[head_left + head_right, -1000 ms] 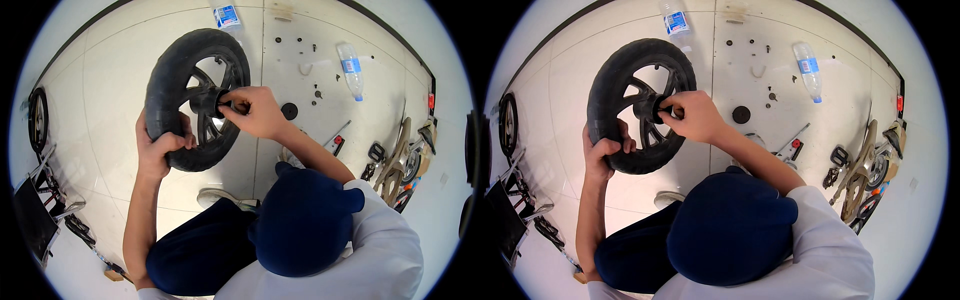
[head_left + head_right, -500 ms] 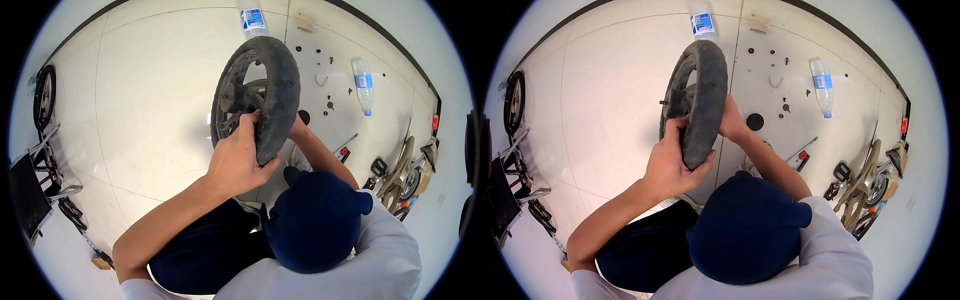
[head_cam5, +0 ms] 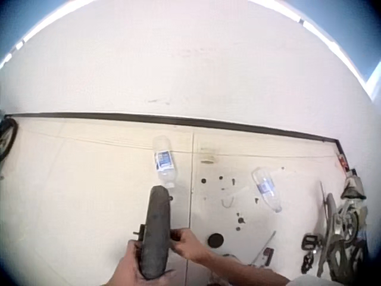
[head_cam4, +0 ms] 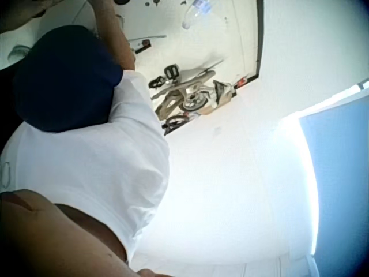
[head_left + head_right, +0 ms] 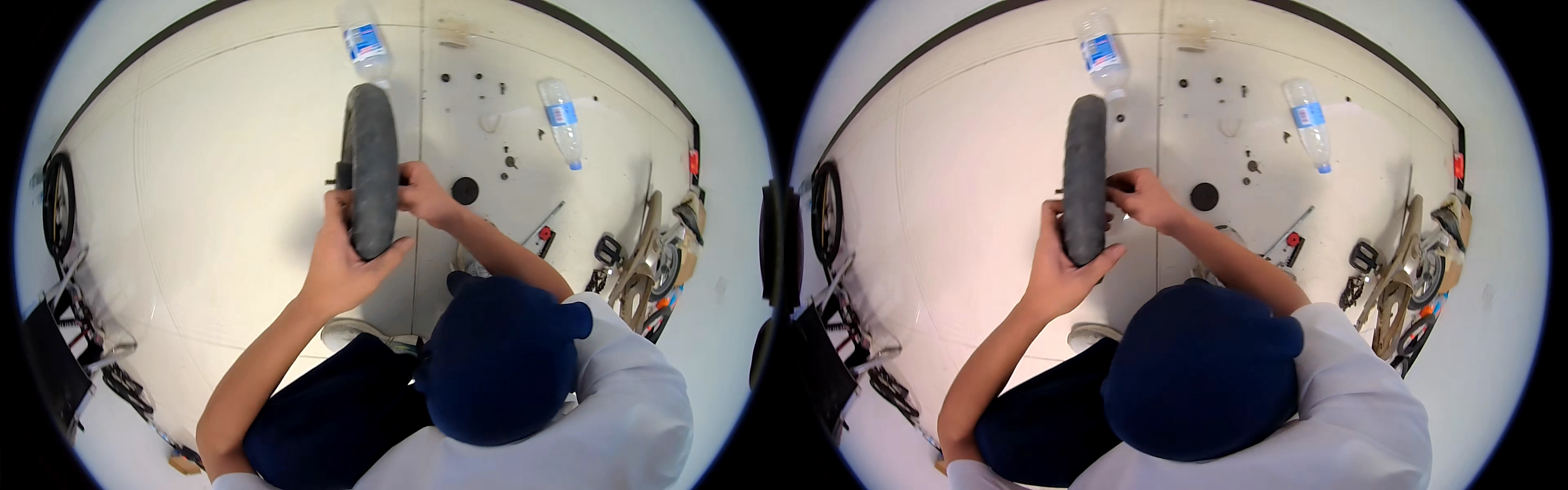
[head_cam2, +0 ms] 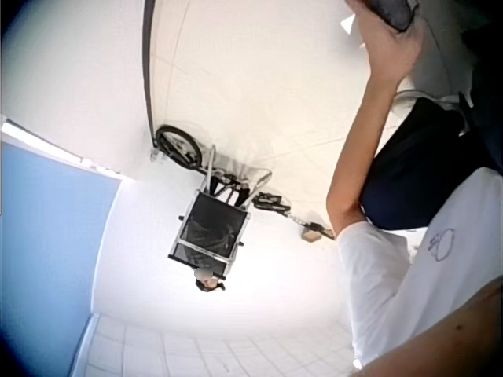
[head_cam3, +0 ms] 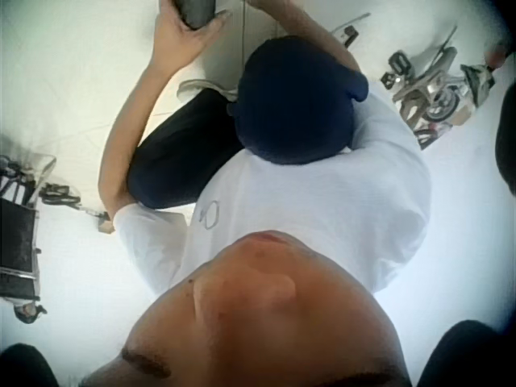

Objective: The person assembles a scooter by attaching the handlebar to the stem, then installs a wheel onto the front fork. They use a wrench to tighten bolts and secure the components.

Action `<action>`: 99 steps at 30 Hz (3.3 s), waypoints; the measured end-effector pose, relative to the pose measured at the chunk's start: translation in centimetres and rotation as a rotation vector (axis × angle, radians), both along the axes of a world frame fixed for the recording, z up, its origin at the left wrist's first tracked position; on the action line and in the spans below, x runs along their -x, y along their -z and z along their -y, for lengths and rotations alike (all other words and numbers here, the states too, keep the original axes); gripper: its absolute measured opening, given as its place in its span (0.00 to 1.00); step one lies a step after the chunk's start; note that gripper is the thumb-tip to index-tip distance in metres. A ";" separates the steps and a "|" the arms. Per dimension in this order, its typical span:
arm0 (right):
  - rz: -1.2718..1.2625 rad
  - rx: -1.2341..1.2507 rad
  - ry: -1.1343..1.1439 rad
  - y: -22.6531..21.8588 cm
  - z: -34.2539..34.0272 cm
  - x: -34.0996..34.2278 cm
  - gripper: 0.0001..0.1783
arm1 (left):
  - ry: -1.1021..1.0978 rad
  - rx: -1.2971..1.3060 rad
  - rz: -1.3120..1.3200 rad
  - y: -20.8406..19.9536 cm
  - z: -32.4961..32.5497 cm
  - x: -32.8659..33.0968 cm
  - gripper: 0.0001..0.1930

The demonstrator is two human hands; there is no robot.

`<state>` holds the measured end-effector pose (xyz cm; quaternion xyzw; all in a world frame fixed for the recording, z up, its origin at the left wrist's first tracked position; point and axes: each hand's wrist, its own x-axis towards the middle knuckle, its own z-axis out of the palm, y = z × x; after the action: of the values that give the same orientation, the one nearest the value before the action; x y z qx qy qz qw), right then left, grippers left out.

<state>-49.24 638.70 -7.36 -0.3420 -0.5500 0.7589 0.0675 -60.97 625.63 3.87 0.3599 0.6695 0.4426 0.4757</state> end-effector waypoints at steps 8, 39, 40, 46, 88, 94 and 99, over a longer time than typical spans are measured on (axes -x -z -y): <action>0.066 0.087 -0.018 -0.4 -2.0 0.5 0.13 | -0.262 0.016 0.081 4.4 -1.5 5.0 0.15; 0.497 -1.015 -0.404 0.3 -8.7 -10.2 0.27 | -0.386 -0.096 0.286 8.9 -0.3 6.8 0.17; 0.535 -1.034 -0.460 0.4 -7.8 -10.4 0.28 | -0.369 -0.098 0.340 9.2 -0.1 7.0 0.18; 0.325 -0.753 -0.197 2.3 -6.6 -9.1 0.30 | -0.263 -0.082 0.421 9.6 0.9 7.4 0.19; -0.197 -0.454 -0.281 -1.6 -7.1 2.8 0.29 | -0.091 0.017 0.407 8.6 -1.6 4.9 0.25; -0.129 -0.493 -0.371 -1.1 -8.0 3.5 0.29 | -0.215 0.025 0.478 9.6 -1.5 5.0 0.21; -0.219 -0.517 -0.172 -0.6 -4.9 3.4 0.28 | -0.377 0.055 0.417 10.8 -0.8 6.2 0.23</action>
<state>-52.62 643.61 -6.72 -0.1815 -0.7415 0.6290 0.1467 -67.20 626.41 -6.90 0.1168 0.6240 0.5695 0.5221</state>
